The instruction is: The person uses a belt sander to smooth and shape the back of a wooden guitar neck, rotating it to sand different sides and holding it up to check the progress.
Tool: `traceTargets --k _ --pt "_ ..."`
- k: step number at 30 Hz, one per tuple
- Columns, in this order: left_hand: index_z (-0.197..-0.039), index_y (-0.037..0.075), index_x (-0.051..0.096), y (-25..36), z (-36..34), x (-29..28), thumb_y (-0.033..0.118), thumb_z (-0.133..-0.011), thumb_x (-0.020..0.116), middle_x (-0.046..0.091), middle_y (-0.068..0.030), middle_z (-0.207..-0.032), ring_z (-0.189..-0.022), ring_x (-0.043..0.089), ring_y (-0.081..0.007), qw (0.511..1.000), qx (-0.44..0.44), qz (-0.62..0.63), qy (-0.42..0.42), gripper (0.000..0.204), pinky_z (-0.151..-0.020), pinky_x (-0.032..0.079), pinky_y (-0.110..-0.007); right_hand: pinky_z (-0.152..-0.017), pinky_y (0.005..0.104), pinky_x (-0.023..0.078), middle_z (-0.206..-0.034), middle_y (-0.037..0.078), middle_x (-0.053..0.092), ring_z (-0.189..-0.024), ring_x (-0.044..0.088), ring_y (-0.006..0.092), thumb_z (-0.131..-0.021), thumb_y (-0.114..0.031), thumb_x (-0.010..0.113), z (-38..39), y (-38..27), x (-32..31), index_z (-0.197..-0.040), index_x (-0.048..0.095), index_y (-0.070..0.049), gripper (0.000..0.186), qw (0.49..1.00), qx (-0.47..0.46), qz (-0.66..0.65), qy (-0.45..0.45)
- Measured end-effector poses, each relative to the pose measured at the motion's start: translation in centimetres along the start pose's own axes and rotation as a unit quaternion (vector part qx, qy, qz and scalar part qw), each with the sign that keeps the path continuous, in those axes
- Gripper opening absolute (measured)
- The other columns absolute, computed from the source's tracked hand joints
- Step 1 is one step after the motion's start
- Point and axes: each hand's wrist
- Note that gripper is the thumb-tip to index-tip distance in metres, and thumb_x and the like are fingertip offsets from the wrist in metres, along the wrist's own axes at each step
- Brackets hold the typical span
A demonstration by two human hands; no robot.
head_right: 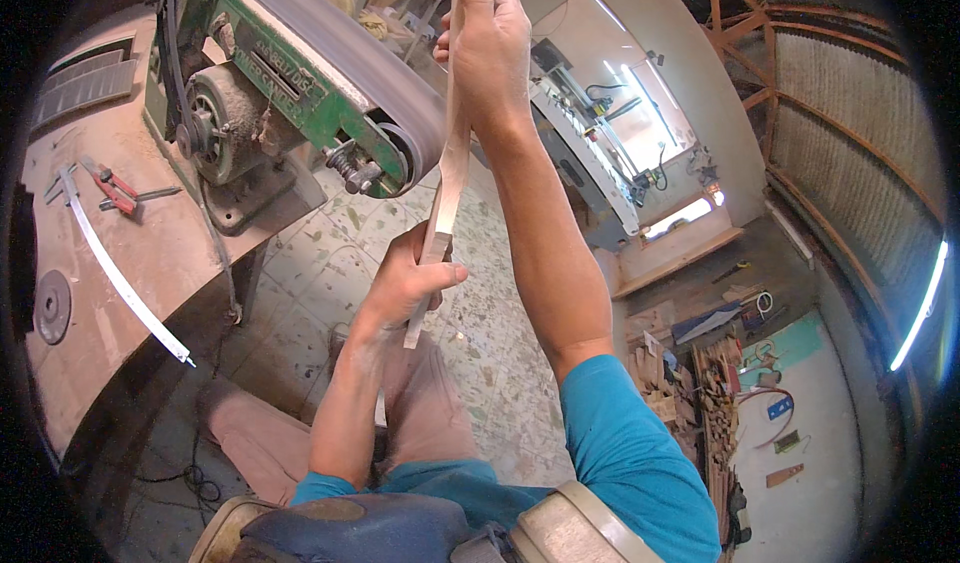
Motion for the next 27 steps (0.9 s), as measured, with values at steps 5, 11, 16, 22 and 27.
traceTargets --k 5,11,16,22,27 --pt "-0.097 0.005 0.055 0.4 0.2 -0.2 0.023 -0.071 0.080 0.051 -0.0003 -0.079 -0.056 0.051 -0.0104 0.999 -0.021 0.029 -0.022 0.041 -0.047 0.045 -0.026 -0.067 0.0278 0.056 -0.088 0.008 0.058 -0.071 0.058 0.0113 -0.107 -0.042 0.049 0.0 0.0 0.2 -0.120 0.059 0.003 0.047 1.000 0.014 0.011 0.010" --pt "-0.097 0.006 0.055 0.3 0.1 -0.4 0.025 -0.069 0.082 0.051 0.0000 -0.076 -0.053 0.049 -0.0101 0.997 -0.045 0.053 -0.032 0.044 -0.047 0.042 -0.026 -0.067 0.0287 0.055 -0.090 0.010 0.059 -0.072 0.059 0.0126 -0.107 -0.040 0.048 -0.2 0.4 -0.1 -0.122 0.057 0.003 0.047 1.000 0.010 0.025 0.009" --pt "-0.099 0.008 0.054 0.3 0.0 -0.7 0.025 -0.068 0.083 0.051 0.0014 -0.073 -0.052 0.047 -0.0082 0.993 -0.068 0.083 -0.043 0.046 -0.046 0.038 -0.025 -0.067 0.0296 0.055 -0.089 0.010 0.059 -0.071 0.059 0.0134 -0.106 -0.040 0.050 -0.4 0.8 0.0 -0.124 0.056 0.003 0.047 0.999 -0.002 0.042 0.013" --pt "-0.096 0.011 0.053 -0.4 -0.3 -1.5 0.020 -0.074 0.078 0.047 0.0029 -0.078 -0.061 0.046 -0.0066 0.985 -0.084 0.123 -0.085 0.035 -0.049 0.036 -0.022 -0.065 0.0287 0.053 -0.088 0.009 0.059 -0.070 0.058 0.0129 -0.105 -0.037 0.054 -0.9 1.5 -0.2 -0.124 0.055 0.002 0.044 0.999 -0.002 0.045 0.007" --pt "-0.099 0.011 0.053 -0.8 -0.4 -1.7 0.019 -0.074 0.078 0.046 0.0042 -0.076 -0.055 0.040 -0.0061 0.975 -0.097 0.171 -0.107 0.037 -0.048 0.032 -0.023 -0.061 0.0270 0.052 -0.086 0.008 0.059 -0.069 0.058 0.0119 -0.102 -0.035 0.062 -0.5 1.1 0.0 -0.126 0.053 0.001 0.044 0.999 0.012 0.033 0.012"
Point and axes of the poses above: each hand's wrist, its own z-axis away from the middle knuckle, its own x-axis out of the palm, y = z × x
